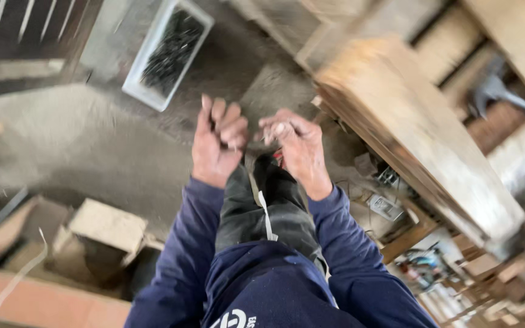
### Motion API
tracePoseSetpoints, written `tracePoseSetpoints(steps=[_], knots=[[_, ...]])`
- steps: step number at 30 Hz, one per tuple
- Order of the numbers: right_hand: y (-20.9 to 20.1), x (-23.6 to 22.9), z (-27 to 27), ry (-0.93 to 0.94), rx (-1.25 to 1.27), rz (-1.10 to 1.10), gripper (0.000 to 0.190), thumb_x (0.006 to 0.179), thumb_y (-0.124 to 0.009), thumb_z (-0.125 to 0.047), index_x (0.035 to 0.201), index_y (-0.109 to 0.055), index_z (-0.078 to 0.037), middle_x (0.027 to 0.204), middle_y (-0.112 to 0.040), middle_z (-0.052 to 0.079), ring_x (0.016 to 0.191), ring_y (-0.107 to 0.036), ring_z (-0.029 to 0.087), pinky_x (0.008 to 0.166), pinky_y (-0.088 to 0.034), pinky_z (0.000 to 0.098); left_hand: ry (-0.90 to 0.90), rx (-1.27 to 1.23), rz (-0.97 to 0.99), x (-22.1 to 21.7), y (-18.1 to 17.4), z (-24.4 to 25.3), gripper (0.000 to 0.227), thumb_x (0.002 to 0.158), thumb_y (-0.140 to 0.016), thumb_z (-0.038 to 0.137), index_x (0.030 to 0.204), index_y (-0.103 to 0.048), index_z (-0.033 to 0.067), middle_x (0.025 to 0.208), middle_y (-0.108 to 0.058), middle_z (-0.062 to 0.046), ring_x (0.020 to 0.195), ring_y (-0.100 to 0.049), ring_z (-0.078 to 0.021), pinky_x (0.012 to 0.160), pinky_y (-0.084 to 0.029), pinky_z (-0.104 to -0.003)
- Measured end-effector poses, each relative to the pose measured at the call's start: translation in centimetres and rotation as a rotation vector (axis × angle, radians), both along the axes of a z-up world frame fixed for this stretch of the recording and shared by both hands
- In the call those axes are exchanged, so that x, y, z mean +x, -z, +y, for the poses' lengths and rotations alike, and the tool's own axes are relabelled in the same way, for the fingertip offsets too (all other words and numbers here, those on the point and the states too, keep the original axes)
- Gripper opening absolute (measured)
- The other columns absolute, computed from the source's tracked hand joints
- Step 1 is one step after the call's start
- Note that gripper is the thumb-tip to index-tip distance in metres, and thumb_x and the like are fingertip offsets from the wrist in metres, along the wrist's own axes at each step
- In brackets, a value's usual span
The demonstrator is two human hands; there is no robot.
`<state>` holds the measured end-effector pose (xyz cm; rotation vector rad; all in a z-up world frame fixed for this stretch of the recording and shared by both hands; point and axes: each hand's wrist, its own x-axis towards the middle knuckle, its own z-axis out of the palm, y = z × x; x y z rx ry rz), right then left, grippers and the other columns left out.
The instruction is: The person hammers nails into wooden planks to assemble a wooden pallet. They pick up nails from a container, position the planks, and use a hammer to drive the nails into the wood.
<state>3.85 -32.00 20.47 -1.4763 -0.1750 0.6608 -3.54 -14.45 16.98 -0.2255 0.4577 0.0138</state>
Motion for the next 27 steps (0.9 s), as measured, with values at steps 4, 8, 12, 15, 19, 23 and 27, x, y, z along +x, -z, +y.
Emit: tracePoseSetpoints(steps=[4, 8, 12, 15, 19, 23, 27], knots=[[-4.2, -3.6, -7.1, 0.201, 0.164, 0.260, 0.024, 0.103, -0.072, -0.016, 0.116, -0.073, 0.004, 0.095, -0.074, 0.012, 0.084, -0.068, 0.014, 0.069, -0.049, 0.0245, 0.155, -0.040, -0.087, -2.0, -2.9, -8.0, 0.027, 0.116, -0.051, 0.040, 0.108, -0.058, 0.0147, 0.070, -0.044, 0.006, 0.059, -0.044, -0.0086, 0.054, -0.038, -0.025], [-8.6, -5.9, -14.4, 0.365, 0.281, 0.364, 0.021, 0.095, -0.072, -0.007, 0.115, -0.071, 0.001, 0.097, -0.075, 0.012, 0.082, -0.072, 0.017, 0.073, -0.059, 0.0300, 0.399, 0.313, 0.312, -2.3, -5.6, -17.7, 0.035, 0.104, -0.054, 0.047, 0.103, -0.060, 0.0120, 0.076, -0.056, -0.001, 0.061, -0.050, -0.0131, 0.060, -0.046, -0.028], [-10.8, -7.8, -21.7, 0.531, 0.246, 0.108, 0.019, 0.096, -0.070, -0.005, 0.115, -0.068, -0.004, 0.095, -0.076, 0.011, 0.080, -0.070, 0.015, 0.073, -0.057, 0.0274, 0.543, 0.348, 0.217, -1.4, -8.5, -25.1, 0.033, 0.103, -0.057, 0.041, 0.100, -0.057, 0.0073, 0.078, -0.058, -0.004, 0.071, -0.060, -0.0199, 0.068, -0.052, -0.033], [-10.2, -9.6, -25.6, 0.708, 0.080, -0.070, 0.008, 0.101, -0.070, -0.006, 0.106, -0.069, 0.000, 0.093, -0.072, 0.007, 0.083, -0.067, 0.013, 0.076, -0.056, 0.0265, 0.679, 0.542, 0.155, -1.7, -11.3, -28.9, 0.022, 0.099, -0.062, 0.030, 0.105, -0.063, 0.0083, 0.077, -0.058, -0.001, 0.067, -0.058, -0.0155, 0.061, -0.050, -0.032], [-9.0, -9.7, -28.3, 0.815, 0.041, -0.133, 0.008, 0.103, -0.070, -0.007, 0.104, -0.069, 0.001, 0.092, -0.069, 0.003, 0.083, -0.063, 0.009, 0.077, -0.054, 0.0249, 0.673, 0.655, -0.043, -0.8, -13.5, -33.0, 0.017, 0.096, -0.069, 0.017, 0.110, -0.070, 0.0084, 0.083, -0.065, 0.002, 0.059, -0.049, -0.0059, 0.053, -0.041, -0.024], [-9.3, -7.5, -29.1, 0.818, 0.045, -0.088, 0.008, 0.103, -0.068, -0.008, 0.101, -0.068, 0.000, 0.089, -0.071, 0.003, 0.081, -0.065, 0.010, 0.074, -0.054, 0.0247, 0.588, 0.802, 0.008, 1.7, -12.5, -34.7, 0.009, 0.097, -0.071, 0.014, 0.100, -0.071, 0.0057, 0.080, -0.066, 0.001, 0.056, -0.047, -0.0045, 0.049, -0.038, -0.022], [-9.6, -1.7, -33.1, 0.528, -0.502, -0.447, 0.007, 0.105, -0.066, -0.007, 0.109, -0.071, -0.003, 0.098, -0.071, 0.007, 0.087, -0.065, 0.014, 0.074, -0.054, 0.0276, 0.479, 1.115, -0.119, 7.7, -9.6, -36.1, 0.013, 0.102, -0.070, 0.017, 0.100, -0.070, 0.0043, 0.079, -0.061, 0.004, 0.062, -0.047, -0.0044, 0.053, -0.036, -0.022]])
